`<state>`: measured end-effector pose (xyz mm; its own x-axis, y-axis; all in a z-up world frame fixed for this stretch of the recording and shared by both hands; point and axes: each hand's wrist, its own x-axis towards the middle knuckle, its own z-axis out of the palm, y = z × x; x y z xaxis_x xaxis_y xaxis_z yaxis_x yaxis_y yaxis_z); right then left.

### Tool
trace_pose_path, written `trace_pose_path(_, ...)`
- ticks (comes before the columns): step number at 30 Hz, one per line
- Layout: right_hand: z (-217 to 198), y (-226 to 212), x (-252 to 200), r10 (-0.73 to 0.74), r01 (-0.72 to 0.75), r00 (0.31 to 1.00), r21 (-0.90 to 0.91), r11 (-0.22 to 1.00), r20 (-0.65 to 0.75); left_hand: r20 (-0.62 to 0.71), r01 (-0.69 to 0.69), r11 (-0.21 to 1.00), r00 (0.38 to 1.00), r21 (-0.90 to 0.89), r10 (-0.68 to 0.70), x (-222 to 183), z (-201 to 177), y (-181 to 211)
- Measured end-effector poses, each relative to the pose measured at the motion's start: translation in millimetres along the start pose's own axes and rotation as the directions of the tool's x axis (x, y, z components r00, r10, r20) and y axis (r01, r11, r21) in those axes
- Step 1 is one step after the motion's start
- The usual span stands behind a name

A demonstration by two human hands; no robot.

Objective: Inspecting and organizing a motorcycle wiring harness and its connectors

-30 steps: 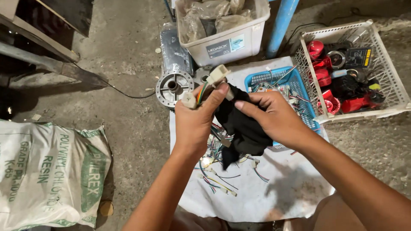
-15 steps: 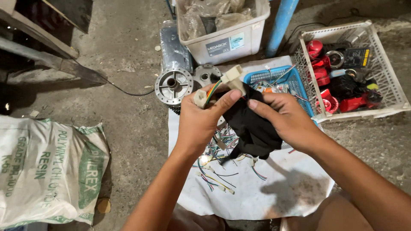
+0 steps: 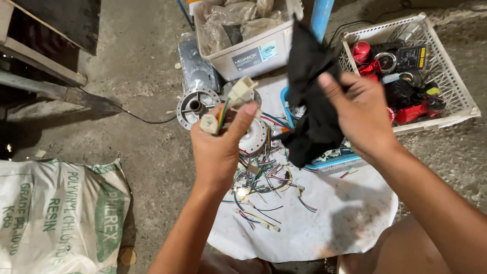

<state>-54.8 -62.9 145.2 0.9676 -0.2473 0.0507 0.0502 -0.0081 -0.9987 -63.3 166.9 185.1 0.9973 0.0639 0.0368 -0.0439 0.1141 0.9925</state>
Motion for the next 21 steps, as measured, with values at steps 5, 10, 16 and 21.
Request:
trace_pose_path(5, -18, -28, 5, -0.020, 0.022, 0.998, 0.042, 0.999, -0.059, -0.009, 0.025, 1.000, 1.000, -0.006, -0.025, -2, -2, 11)
trace_pose_path(10, -11, -19, 0, 0.131, -0.132, 0.986, 0.001, 0.991, 0.101, 0.035, 0.021, 1.000, 0.999, 0.004, -0.021, -1, -2, 5)
trace_pose_path(16, 23, -31, -33, 0.185, -0.139, 0.913, -0.148, 0.979, 0.365, 0.120, 0.035, 0.994, 0.992, 0.101, -0.047, -9, 11, 0)
trace_pose_path(21, 28, -27, -38, 0.128, -0.043, 0.900, -0.207, 0.977, 0.417, 0.107, -0.019, 0.993, 0.994, 0.116, 0.007, -5, 8, 1)
